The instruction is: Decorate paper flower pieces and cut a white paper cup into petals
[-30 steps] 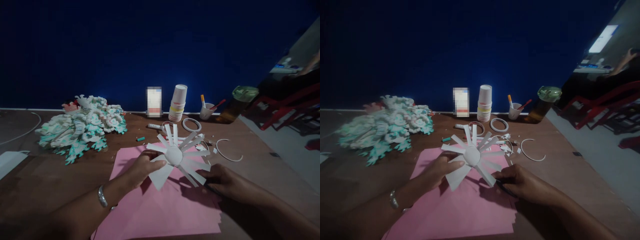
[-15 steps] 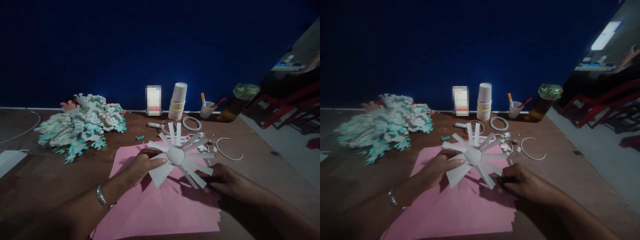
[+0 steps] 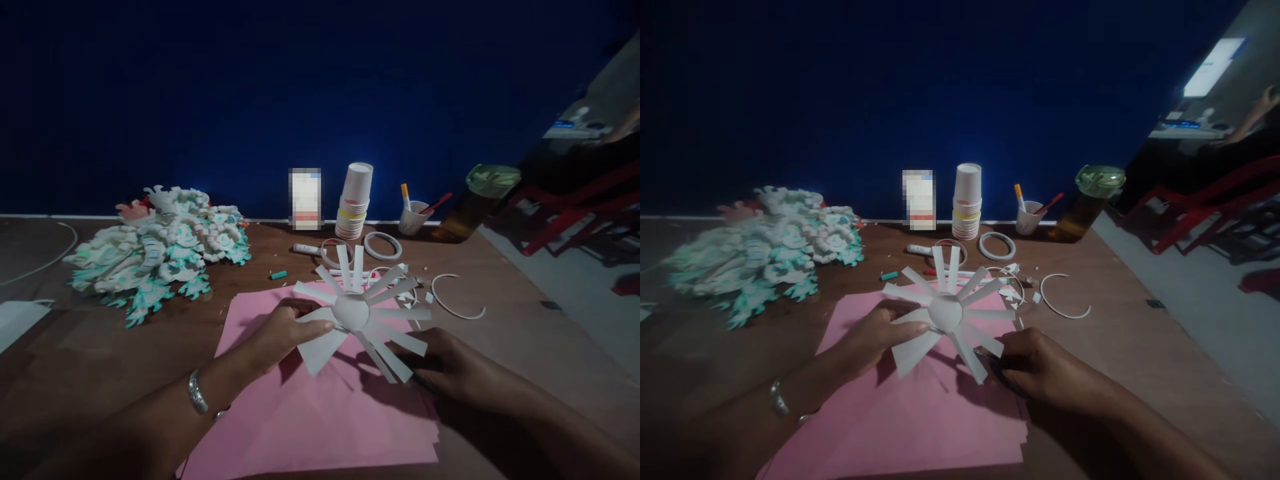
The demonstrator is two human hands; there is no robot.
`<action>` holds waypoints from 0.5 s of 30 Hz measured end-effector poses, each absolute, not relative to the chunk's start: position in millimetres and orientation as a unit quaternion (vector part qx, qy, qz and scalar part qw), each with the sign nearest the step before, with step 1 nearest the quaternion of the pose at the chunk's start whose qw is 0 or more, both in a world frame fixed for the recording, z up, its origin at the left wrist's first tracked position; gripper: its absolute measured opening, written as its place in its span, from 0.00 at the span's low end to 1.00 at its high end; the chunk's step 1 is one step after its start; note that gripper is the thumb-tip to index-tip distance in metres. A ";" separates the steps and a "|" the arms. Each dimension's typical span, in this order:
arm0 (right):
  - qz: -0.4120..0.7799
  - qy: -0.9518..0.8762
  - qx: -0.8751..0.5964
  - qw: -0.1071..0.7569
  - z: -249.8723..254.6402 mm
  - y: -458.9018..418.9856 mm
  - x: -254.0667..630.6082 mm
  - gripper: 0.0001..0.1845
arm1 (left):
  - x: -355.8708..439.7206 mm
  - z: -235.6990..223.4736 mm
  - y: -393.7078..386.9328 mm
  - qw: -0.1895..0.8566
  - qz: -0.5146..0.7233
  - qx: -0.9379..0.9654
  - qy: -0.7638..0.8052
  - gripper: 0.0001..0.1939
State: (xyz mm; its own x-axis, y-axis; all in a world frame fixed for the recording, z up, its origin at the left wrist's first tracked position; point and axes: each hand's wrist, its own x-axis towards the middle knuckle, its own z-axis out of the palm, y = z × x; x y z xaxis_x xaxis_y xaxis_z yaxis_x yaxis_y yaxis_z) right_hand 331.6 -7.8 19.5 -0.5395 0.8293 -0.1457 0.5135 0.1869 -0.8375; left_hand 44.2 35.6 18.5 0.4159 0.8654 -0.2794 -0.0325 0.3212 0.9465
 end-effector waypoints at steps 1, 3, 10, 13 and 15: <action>0.452 -0.754 -0.444 0.174 20.7 -7.8 331.0 0.12 | 44.2 17.8 35.8 0.687 0.326 0.484 0.433 0.16; 0.441 -0.759 -0.446 0.175 23.0 -7.9 329.5 0.11 | 44.1 16.7 35.8 0.680 0.327 0.489 0.438 0.15; 0.422 -0.763 -0.462 0.162 21.5 -8.8 329.0 0.10 | 45.5 19.0 35.1 0.662 0.327 0.502 0.451 0.16; 0.423 -0.766 -0.458 0.157 18.8 -8.9 332.2 0.11 | 46.0 22.0 35.2 0.663 0.322 0.510 0.443 0.15; 0.416 -0.767 -0.464 0.155 18.2 -9.2 333.2 0.10 | 46.4 23.8 35.0 0.662 0.313 0.519 0.441 0.14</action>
